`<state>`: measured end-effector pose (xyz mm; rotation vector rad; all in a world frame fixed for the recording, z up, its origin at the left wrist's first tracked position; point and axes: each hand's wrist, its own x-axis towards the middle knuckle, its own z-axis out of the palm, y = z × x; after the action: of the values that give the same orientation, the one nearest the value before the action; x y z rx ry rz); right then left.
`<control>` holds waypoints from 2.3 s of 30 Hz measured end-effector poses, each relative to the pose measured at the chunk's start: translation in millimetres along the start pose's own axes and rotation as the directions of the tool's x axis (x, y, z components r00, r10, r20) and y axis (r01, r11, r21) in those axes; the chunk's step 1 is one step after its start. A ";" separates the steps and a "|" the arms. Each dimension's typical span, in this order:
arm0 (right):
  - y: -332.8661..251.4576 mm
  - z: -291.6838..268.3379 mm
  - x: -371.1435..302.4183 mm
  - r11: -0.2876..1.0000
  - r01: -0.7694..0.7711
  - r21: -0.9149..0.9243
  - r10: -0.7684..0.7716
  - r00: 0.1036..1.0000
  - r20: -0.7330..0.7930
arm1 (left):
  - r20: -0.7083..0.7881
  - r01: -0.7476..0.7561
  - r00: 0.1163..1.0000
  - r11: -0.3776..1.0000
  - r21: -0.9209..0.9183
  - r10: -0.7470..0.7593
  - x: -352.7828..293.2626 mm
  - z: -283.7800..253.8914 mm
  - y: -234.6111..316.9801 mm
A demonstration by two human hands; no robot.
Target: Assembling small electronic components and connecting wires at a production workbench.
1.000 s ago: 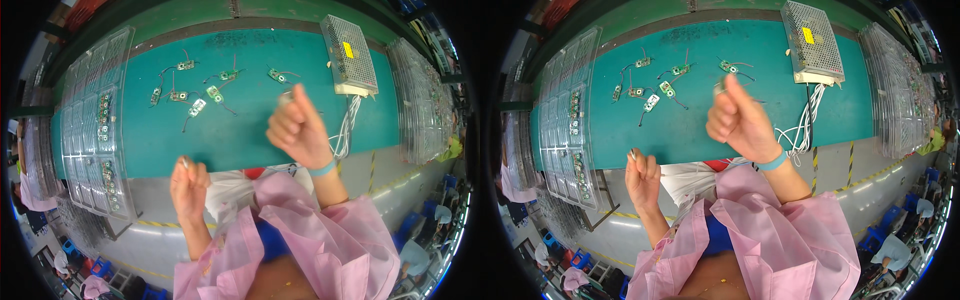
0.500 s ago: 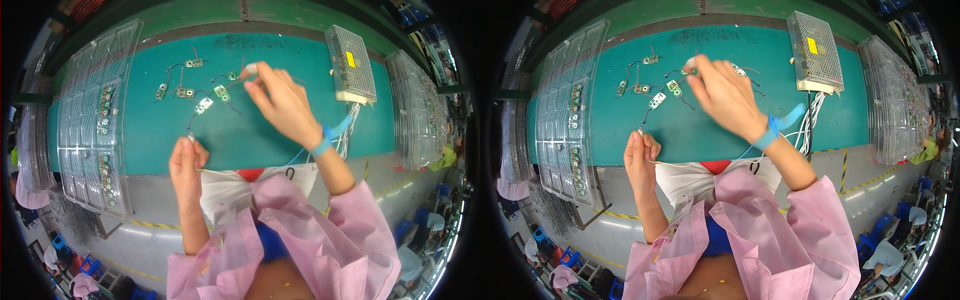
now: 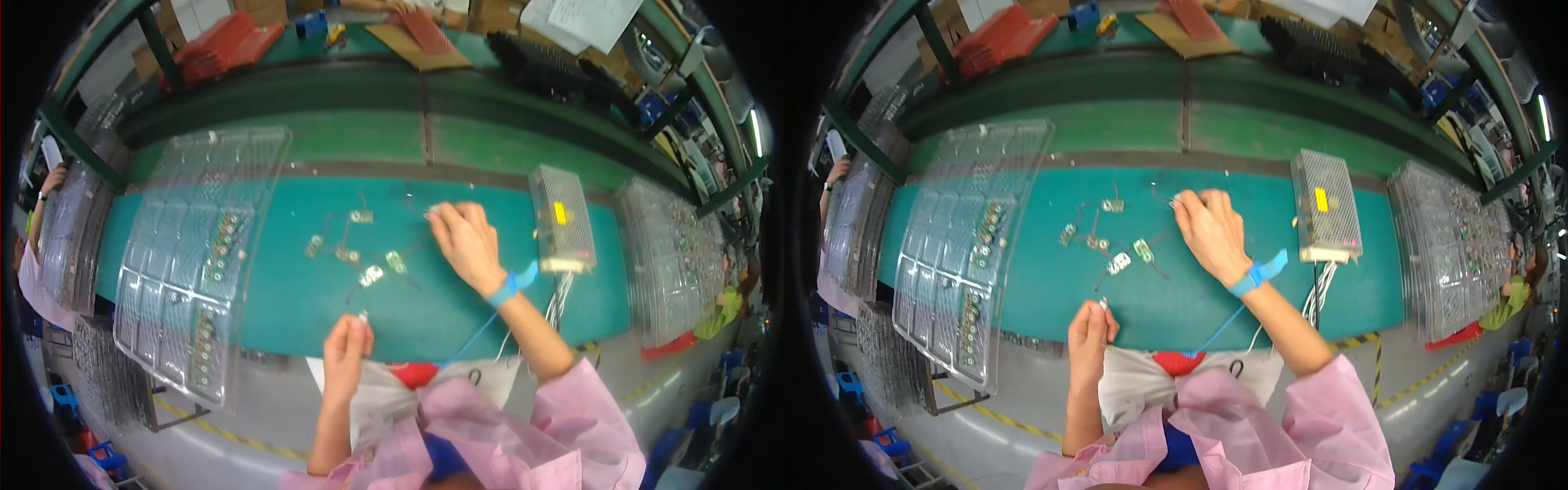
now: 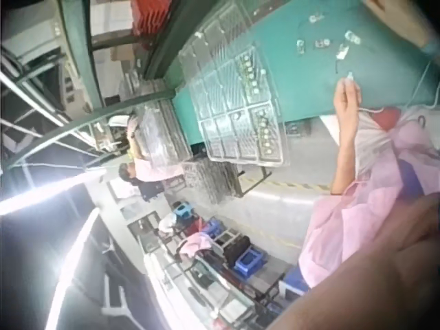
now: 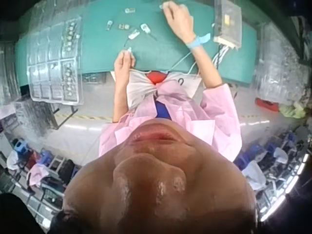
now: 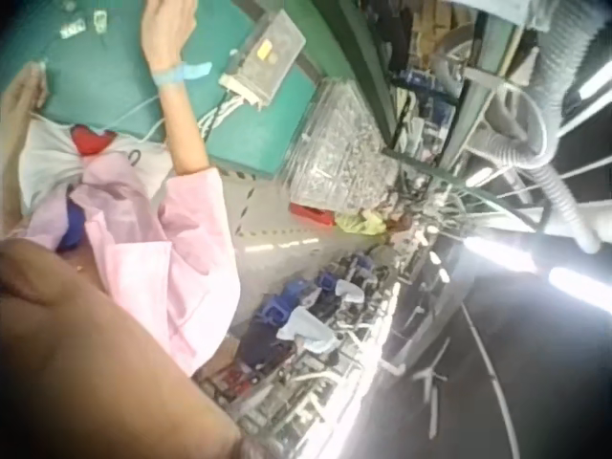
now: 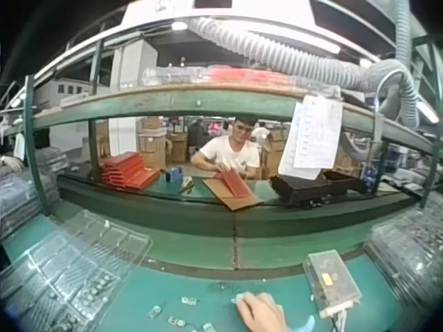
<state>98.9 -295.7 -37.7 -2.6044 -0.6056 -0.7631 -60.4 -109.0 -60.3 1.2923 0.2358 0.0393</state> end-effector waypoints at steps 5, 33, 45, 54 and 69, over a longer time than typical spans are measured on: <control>-2.2 -31.5 3.5 0.227 -0.664 0.712 0.310 0.743 0.594 | 0.043 -0.020 0.999 1.000 -0.010 0.020 -0.3 -2.4 0.2; -73.9 -57.1 -70.1 -0.617 -0.642 0.455 -0.068 0.620 0.782 | 0.119 -0.109 0.988 0.988 0.108 0.096 -14.0 39.1 15.6; -77.0 -52.9 -67.7 -0.770 -0.554 0.317 -0.067 0.565 0.822 | 0.087 -0.080 0.994 0.987 0.139 0.068 -9.6 42.5 24.0; -80.7 -53.4 -72.4 -0.715 -0.598 0.363 -0.067 0.575 0.815 | 0.103 -0.228 0.974 0.868 0.441 0.203 -11.8 34.5 12.9; -83.2 -51.4 -73.2 -0.799 -0.537 0.270 -0.092 0.554 0.828 | 0.049 -0.179 0.984 0.937 0.300 0.172 -12.1 44.1 24.0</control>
<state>-19.4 -270.2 -21.3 -0.4721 0.1737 0.7475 -61.1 -146.0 -24.4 1.6180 0.1081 0.1460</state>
